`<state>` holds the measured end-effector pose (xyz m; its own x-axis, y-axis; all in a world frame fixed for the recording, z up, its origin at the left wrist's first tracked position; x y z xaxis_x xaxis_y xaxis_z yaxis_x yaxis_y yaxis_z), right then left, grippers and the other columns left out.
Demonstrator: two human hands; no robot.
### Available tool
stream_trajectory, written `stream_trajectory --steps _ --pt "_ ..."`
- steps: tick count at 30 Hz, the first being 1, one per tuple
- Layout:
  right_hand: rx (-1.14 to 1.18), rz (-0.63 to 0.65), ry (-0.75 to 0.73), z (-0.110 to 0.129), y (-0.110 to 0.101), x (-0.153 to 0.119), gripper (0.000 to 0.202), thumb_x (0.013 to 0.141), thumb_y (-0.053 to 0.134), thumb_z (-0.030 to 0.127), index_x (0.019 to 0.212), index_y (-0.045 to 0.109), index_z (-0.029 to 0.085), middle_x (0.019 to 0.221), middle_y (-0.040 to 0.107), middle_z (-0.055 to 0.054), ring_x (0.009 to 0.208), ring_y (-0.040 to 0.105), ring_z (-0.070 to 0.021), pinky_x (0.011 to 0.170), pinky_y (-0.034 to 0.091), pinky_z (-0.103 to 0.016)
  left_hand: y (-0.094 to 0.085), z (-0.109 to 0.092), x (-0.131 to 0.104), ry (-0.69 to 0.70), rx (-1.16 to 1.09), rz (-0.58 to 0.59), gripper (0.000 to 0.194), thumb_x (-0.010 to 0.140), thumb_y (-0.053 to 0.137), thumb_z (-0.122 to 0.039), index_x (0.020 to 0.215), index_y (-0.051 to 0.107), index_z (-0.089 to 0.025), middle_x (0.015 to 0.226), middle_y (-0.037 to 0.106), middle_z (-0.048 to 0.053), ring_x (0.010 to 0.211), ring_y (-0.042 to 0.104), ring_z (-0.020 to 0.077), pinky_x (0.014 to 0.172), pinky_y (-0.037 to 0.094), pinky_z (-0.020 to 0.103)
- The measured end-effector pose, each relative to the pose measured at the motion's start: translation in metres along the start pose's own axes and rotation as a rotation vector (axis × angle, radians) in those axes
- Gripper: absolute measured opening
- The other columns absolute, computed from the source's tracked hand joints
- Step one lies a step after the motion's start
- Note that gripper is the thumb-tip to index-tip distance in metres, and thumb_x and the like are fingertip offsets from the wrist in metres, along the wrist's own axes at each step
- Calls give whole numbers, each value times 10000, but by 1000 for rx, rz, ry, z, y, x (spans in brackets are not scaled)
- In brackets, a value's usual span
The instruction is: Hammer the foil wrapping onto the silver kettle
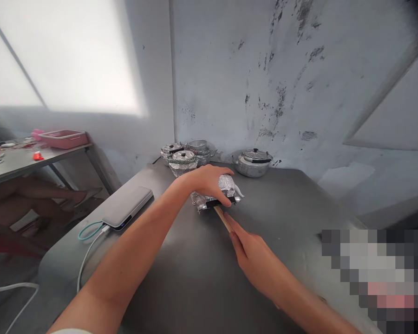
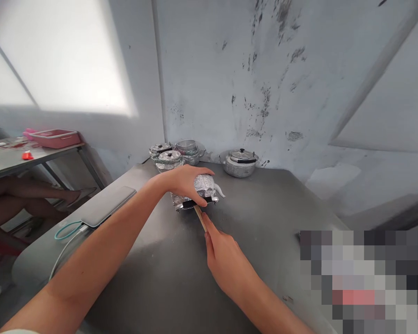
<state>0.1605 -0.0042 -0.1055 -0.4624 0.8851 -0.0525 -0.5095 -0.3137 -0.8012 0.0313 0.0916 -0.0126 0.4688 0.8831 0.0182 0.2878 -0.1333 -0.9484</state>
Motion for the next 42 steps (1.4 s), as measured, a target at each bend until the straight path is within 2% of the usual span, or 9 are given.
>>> stream_trajectory --steps 5,10,15,18,23,27,31,36,42 --pt "-38 -1 12 0 0 1 564 996 217 337 1556 258 284 669 544 23 559 495 -175 568 360 -269 -1 2 0 -8 -21 2 1013 559 754 -654 1460 409 -346 1363 584 29 1127 603 313 801 505 331" --pt "-73 -33 -11 4 -8 2 566 989 236 323 1552 277 287 736 607 -10 604 559 -184 611 375 -271 -2 4 0 -4 -23 1 1006 558 754 -646 1457 423 -341 1326 606 36 1117 609 320 797 505 332" --pt "-81 -74 -13 8 -15 2 581 994 223 360 1566 252 259 658 547 10 545 497 -177 558 348 -266 -1 3 1 18 1 -4 1025 552 752 -656 1461 419 -318 1338 597 46 1138 595 319 839 496 338" --pt "-64 -71 13 3 -12 1 578 991 227 360 1554 290 241 667 550 7 543 498 -171 560 353 -270 -1 3 1 4 -14 7 1011 558 752 -652 1456 414 -336 1302 619 38 1106 612 313 813 499 335" --pt "-58 -17 29 -3 -3 2 577 984 250 322 1559 266 275 675 572 9 569 560 -183 606 390 -281 -1 3 -2 -50 -43 40 1019 559 759 -630 1469 388 -360 1242 648 37 1050 641 315 749 507 330" --pt "-64 -13 30 -2 -2 2 580 973 278 306 1552 295 269 703 609 -2 629 609 -195 672 423 -289 -2 2 -2 -39 -31 20 1018 550 758 -638 1463 406 -355 1292 624 47 1111 614 342 756 508 338" --pt "-78 -6 28 0 -1 2 577 981 254 310 1555 286 268 742 624 -15 657 615 -199 692 431 -295 -1 3 0 -15 -27 14 1011 552 755 -639 1457 415 -341 1277 629 51 1086 625 324 742 510 325" --pt "-91 -51 1 4 -4 1 583 992 215 323 1574 207 291 736 590 -3 631 575 -193 650 414 -281 -2 3 0 0 -18 17 1028 546 751 -657 1462 410 -337 1347 588 55 1144 594 333 780 509 335" --pt "-130 -32 19 8 -6 2 577 993 222 324 1569 230 295 627 524 23 530 513 -183 555 348 -261 -2 1 -1 4 -8 12 1032 547 757 -655 1462 413 -325 1391 558 56 1186 566 348 813 506 343"
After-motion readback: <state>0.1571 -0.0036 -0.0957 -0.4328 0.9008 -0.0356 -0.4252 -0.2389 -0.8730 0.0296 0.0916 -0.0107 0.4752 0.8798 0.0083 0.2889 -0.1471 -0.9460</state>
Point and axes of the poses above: each hand's wrist, its own x-axis towards the middle knuckle, its own y-axis out of the palm, z = x × y, the point moved 8 cm from there along x, towards the middle knuckle
